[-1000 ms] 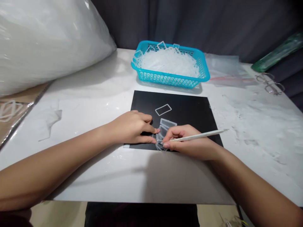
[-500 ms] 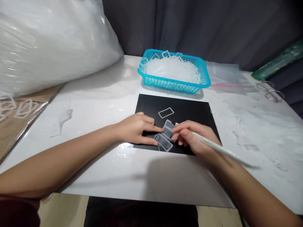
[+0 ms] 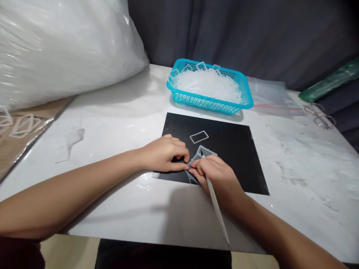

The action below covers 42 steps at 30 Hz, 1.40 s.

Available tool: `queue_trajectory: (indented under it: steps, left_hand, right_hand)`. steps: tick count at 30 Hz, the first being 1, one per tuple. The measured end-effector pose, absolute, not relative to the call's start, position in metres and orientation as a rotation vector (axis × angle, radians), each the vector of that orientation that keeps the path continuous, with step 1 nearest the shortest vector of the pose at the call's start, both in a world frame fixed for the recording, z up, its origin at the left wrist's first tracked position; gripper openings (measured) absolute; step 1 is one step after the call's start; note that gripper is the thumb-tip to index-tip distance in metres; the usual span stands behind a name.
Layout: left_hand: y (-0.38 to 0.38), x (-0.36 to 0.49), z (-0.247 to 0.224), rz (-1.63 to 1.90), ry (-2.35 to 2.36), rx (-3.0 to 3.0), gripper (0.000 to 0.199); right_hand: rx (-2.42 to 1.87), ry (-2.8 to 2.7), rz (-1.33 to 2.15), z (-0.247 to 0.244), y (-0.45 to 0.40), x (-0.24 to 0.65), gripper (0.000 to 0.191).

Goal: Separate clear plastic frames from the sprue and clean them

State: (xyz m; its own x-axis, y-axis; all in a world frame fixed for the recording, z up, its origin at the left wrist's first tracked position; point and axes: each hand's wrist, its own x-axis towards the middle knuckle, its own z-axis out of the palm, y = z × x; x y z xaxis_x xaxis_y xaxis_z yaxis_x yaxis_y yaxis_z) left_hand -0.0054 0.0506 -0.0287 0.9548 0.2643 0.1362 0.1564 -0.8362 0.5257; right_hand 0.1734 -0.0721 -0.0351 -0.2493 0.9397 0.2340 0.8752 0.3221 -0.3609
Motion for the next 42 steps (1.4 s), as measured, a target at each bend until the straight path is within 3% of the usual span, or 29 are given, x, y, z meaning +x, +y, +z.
queue_trajectory:
  steps: [8,16,27,42]
  left_hand:
    - [0.048,-0.003,-0.026,0.216,0.363,2.558,0.016]
    - [0.039,-0.005,-0.028,0.284,0.107,2.64,0.017]
    - [0.025,-0.005,-0.023,0.441,-0.057,2.948,0.037]
    - [0.031,-0.003,-0.021,0.183,0.011,2.724,0.034]
  right_hand:
    - [-1.302,-2.333,0.533,-0.029,-0.075,0.187,0.023]
    - [-1.491,-2.222,0.696,-0.014,-0.076,0.211,0.009]
    - [-1.512,-1.835,1.251,0.0,-0.083,0.231,0.027]
    - [-1.464,-2.134,1.222,-0.013,-0.074,0.222,0.02]
